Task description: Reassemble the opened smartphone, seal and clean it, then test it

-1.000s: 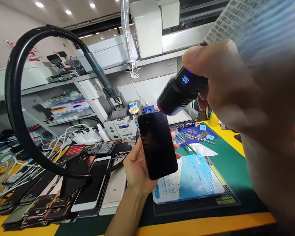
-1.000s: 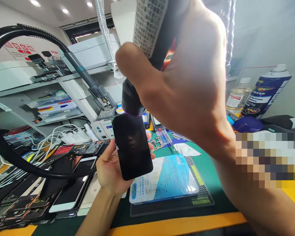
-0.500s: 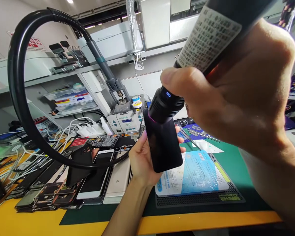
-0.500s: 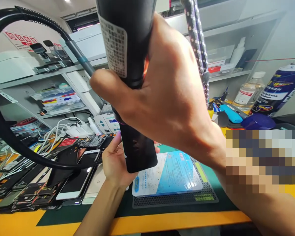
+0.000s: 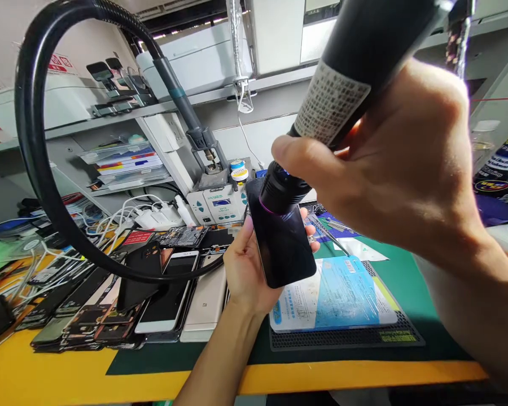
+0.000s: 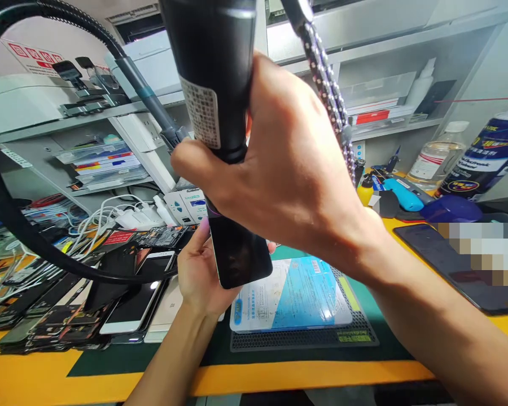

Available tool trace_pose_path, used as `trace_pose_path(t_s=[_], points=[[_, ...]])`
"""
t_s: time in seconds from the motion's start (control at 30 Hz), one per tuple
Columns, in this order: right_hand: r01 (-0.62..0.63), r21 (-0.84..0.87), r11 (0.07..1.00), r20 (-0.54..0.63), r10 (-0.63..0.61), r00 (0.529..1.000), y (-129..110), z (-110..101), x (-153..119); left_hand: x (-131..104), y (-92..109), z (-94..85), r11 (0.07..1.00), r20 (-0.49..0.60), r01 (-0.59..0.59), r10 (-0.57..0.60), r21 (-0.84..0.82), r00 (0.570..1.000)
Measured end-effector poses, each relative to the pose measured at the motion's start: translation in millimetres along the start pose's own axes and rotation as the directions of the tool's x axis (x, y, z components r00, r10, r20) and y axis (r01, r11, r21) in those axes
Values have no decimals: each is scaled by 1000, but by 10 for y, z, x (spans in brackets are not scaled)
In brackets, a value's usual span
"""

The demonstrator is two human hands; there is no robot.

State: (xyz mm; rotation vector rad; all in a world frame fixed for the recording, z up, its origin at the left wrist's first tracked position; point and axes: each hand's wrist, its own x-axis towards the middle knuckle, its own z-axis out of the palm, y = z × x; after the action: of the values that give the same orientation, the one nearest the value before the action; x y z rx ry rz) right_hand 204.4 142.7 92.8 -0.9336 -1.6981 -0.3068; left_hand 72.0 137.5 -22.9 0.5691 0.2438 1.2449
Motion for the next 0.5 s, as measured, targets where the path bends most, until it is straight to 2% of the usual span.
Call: trace_pose_path(t_s=[0.17,0.33,0.5], points=[[33,-15,999,-23,-33,999,51,13,-18,-9,36,16,1000,-14,-6,6,-12,1000],[9,61,998,-41,-6,999,56,2,-19,-28,46,9,1000,-35,3,-4,-24,999],[-14,89,996,6,13,1000,-8,-18,-45,-18,41,-12,998,-56,-19,16,-58,998]])
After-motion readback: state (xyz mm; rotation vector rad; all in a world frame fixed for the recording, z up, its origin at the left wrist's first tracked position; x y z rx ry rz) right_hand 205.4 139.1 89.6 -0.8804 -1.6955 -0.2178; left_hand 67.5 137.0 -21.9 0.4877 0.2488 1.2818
